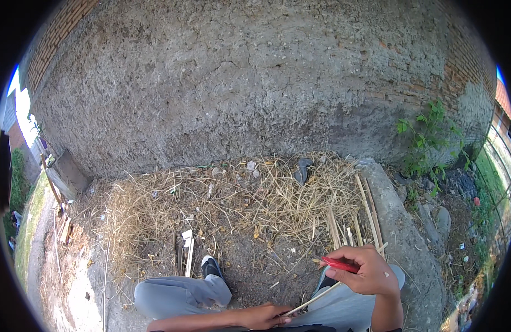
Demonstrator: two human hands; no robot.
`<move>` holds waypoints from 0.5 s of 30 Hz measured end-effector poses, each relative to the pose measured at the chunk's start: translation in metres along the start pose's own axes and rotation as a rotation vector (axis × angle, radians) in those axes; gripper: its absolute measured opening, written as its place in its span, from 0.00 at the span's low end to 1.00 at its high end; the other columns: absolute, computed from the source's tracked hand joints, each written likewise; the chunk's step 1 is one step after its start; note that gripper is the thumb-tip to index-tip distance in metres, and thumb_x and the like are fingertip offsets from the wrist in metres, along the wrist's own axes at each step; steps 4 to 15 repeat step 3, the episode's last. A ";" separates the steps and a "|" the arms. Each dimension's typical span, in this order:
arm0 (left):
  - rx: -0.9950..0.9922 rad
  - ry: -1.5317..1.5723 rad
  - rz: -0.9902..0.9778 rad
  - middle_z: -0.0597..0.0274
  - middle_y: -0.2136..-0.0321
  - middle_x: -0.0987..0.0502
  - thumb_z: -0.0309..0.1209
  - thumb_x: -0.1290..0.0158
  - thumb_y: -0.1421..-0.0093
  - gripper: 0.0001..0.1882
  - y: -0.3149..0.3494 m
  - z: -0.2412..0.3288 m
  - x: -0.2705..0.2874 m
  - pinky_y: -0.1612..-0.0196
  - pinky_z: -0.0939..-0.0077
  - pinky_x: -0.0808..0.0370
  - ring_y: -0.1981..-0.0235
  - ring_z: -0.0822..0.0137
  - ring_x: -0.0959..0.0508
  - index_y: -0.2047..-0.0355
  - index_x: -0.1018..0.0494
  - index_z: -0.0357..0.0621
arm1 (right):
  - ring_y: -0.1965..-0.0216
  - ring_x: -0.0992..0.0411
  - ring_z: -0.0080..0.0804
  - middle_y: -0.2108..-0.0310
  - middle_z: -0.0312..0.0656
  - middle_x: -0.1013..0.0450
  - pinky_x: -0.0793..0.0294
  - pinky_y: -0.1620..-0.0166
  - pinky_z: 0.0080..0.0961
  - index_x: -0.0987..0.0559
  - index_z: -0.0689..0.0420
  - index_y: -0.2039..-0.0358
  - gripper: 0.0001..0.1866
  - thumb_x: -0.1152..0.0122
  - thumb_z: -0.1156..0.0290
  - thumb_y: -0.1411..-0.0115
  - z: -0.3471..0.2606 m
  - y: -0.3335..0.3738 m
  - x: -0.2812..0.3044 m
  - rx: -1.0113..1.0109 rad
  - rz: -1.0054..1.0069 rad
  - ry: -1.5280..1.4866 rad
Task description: The person uses a utility knife to shave and smooth the surface of a bamboo slat while sitting outdoors.
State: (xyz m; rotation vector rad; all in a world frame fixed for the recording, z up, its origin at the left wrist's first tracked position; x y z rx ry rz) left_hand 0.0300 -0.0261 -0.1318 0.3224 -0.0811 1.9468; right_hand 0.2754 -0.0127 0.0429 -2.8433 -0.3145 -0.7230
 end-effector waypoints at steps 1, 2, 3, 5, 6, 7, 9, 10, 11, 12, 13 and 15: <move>0.035 -0.066 -0.096 0.54 0.76 0.24 0.46 0.57 0.26 0.24 -0.002 0.005 -0.004 0.65 0.63 0.26 0.73 0.59 0.23 0.41 0.32 0.39 | 0.78 0.25 0.23 0.79 0.42 0.22 0.32 0.74 0.19 0.18 0.63 0.59 0.16 0.25 0.70 0.46 -0.007 0.006 0.008 0.081 0.069 0.094; 0.071 -0.133 -0.191 0.49 0.74 0.23 0.49 0.57 0.26 0.28 -0.004 0.009 -0.007 0.63 0.60 0.25 0.71 0.55 0.21 0.37 0.35 0.41 | 0.81 0.25 0.23 0.80 0.41 0.22 0.33 0.75 0.18 0.17 0.62 0.60 0.16 0.24 0.69 0.46 -0.007 0.011 0.010 0.161 0.114 0.056; 0.066 -0.135 -0.196 0.49 0.74 0.23 0.49 0.57 0.26 0.28 -0.004 0.011 -0.009 0.63 0.60 0.25 0.71 0.55 0.21 0.37 0.35 0.41 | 0.81 0.25 0.25 0.80 0.42 0.22 0.32 0.75 0.19 0.18 0.62 0.60 0.16 0.24 0.69 0.47 -0.028 0.015 0.015 0.140 0.079 0.131; 0.066 -0.135 -0.196 0.49 0.74 0.23 0.49 0.57 0.26 0.28 -0.004 0.011 -0.009 0.63 0.60 0.25 0.71 0.55 0.21 0.37 0.35 0.41 | 0.81 0.25 0.25 0.80 0.42 0.22 0.32 0.75 0.19 0.18 0.62 0.60 0.16 0.24 0.69 0.47 -0.028 0.015 0.015 0.140 0.079 0.131; 0.066 -0.135 -0.196 0.49 0.74 0.23 0.49 0.57 0.26 0.28 -0.004 0.011 -0.009 0.63 0.60 0.25 0.71 0.55 0.21 0.37 0.35 0.41 | 0.81 0.25 0.25 0.80 0.42 0.22 0.32 0.75 0.19 0.18 0.62 0.60 0.16 0.24 0.69 0.47 -0.028 0.015 0.015 0.140 0.079 0.131; 0.066 -0.135 -0.196 0.49 0.74 0.23 0.49 0.57 0.26 0.28 -0.004 0.011 -0.009 0.63 0.60 0.25 0.71 0.55 0.21 0.37 0.35 0.41 | 0.81 0.25 0.25 0.80 0.42 0.22 0.32 0.75 0.19 0.18 0.62 0.60 0.16 0.24 0.69 0.47 -0.028 0.015 0.015 0.140 0.079 0.131; 0.066 -0.135 -0.196 0.49 0.74 0.23 0.49 0.57 0.26 0.28 -0.004 0.011 -0.009 0.63 0.60 0.25 0.71 0.55 0.21 0.37 0.35 0.41 | 0.81 0.25 0.25 0.80 0.42 0.22 0.32 0.75 0.19 0.18 0.62 0.60 0.16 0.24 0.69 0.47 -0.028 0.015 0.015 0.140 0.079 0.131; 0.066 -0.135 -0.196 0.49 0.74 0.23 0.49 0.57 0.26 0.28 -0.004 0.011 -0.009 0.63 0.60 0.25 0.71 0.55 0.21 0.37 0.35 0.41 | 0.81 0.25 0.25 0.80 0.42 0.22 0.32 0.75 0.19 0.18 0.62 0.60 0.16 0.24 0.69 0.47 -0.028 0.015 0.015 0.140 0.079 0.131; 0.066 -0.135 -0.196 0.49 0.74 0.23 0.49 0.57 0.26 0.28 -0.004 0.011 -0.009 0.63 0.60 0.25 0.71 0.55 0.21 0.37 0.35 0.41 | 0.81 0.25 0.25 0.80 0.42 0.22 0.32 0.75 0.19 0.18 0.62 0.60 0.16 0.24 0.69 0.47 -0.028 0.015 0.015 0.140 0.079 0.131; 0.066 -0.135 -0.196 0.49 0.74 0.23 0.49 0.57 0.26 0.28 -0.004 0.011 -0.009 0.63 0.60 0.25 0.71 0.55 0.21 0.37 0.35 0.41 | 0.81 0.25 0.25 0.80 0.42 0.22 0.32 0.75 0.19 0.18 0.62 0.60 0.16 0.24 0.69 0.47 -0.028 0.015 0.015 0.140 0.079 0.131; 0.066 -0.135 -0.196 0.49 0.74 0.23 0.49 0.57 0.26 0.28 -0.004 0.011 -0.009 0.63 0.60 0.25 0.71 0.55 0.21 0.37 0.35 0.41 | 0.81 0.25 0.25 0.80 0.42 0.22 0.32 0.75 0.19 0.18 0.62 0.60 0.16 0.24 0.69 0.47 -0.028 0.015 0.015 0.140 0.079 0.131; 0.066 -0.135 -0.196 0.49 0.74 0.23 0.49 0.57 0.26 0.28 -0.004 0.011 -0.009 0.63 0.60 0.25 0.71 0.55 0.21 0.37 0.35 0.41 | 0.81 0.25 0.25 0.80 0.42 0.22 0.32 0.75 0.19 0.18 0.62 0.60 0.16 0.24 0.69 0.47 -0.028 0.015 0.015 0.140 0.079 0.131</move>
Point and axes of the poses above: each hand's wrist, its own y-axis away from the middle knuckle, its own x-axis out of the back of the hand, z = x × y, the point moved 3 cm from there along -y, towards the middle knuckle
